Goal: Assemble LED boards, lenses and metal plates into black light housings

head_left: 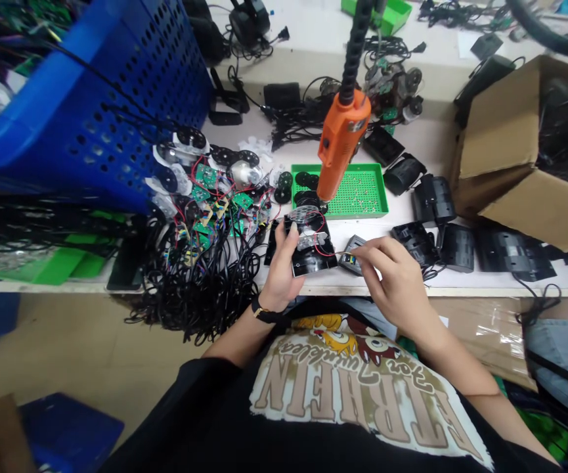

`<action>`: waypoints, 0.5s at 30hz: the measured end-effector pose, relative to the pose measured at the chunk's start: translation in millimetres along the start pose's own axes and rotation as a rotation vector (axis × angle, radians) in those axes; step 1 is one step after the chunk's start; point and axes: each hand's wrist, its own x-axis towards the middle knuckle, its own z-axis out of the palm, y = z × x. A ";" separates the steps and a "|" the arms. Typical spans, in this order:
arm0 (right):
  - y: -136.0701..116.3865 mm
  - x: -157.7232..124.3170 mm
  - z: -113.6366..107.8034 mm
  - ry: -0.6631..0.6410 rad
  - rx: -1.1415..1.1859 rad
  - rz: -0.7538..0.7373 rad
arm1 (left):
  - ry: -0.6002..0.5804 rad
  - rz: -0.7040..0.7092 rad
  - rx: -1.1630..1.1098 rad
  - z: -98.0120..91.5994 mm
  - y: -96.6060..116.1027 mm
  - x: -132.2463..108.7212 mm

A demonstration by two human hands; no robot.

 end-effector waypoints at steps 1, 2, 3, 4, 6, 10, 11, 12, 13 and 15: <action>0.0 1.1 -0.8 0.000 0.032 0.003 | 0.000 -0.004 -0.015 0.3 0.3 0.6; -0.1 2.4 -1.8 0.004 0.079 0.012 | 0.000 -0.008 -0.030 0.4 0.7 0.9; 0.0 3.7 -3.0 -0.004 0.140 0.020 | -0.002 -0.012 -0.044 0.3 1.1 1.0; 0.3 4.9 -4.1 -0.029 0.209 0.021 | -0.009 -0.017 -0.054 -0.1 1.5 0.7; 1.5 6.8 -4.8 -0.118 0.337 0.016 | -0.041 -0.012 -0.049 -1.9 2.5 -0.8; 4.7 9.3 4.9 -0.039 0.274 -0.005 | -0.180 0.035 0.094 -6.4 2.6 -8.4; 5.4 9.6 9.1 0.009 0.214 -0.038 | -0.213 0.045 0.145 -7.1 2.0 -10.8; 6.0 9.7 13.2 0.040 0.163 -0.085 | -0.243 0.049 0.188 -7.6 1.3 -13.0; 6.5 9.2 16.7 0.050 0.129 -0.134 | -0.273 0.049 0.221 -8.0 0.6 -14.8; 7.2 6.5 20.1 0.070 0.107 -0.206 | -0.331 0.060 0.285 -9.1 -0.1 -16.3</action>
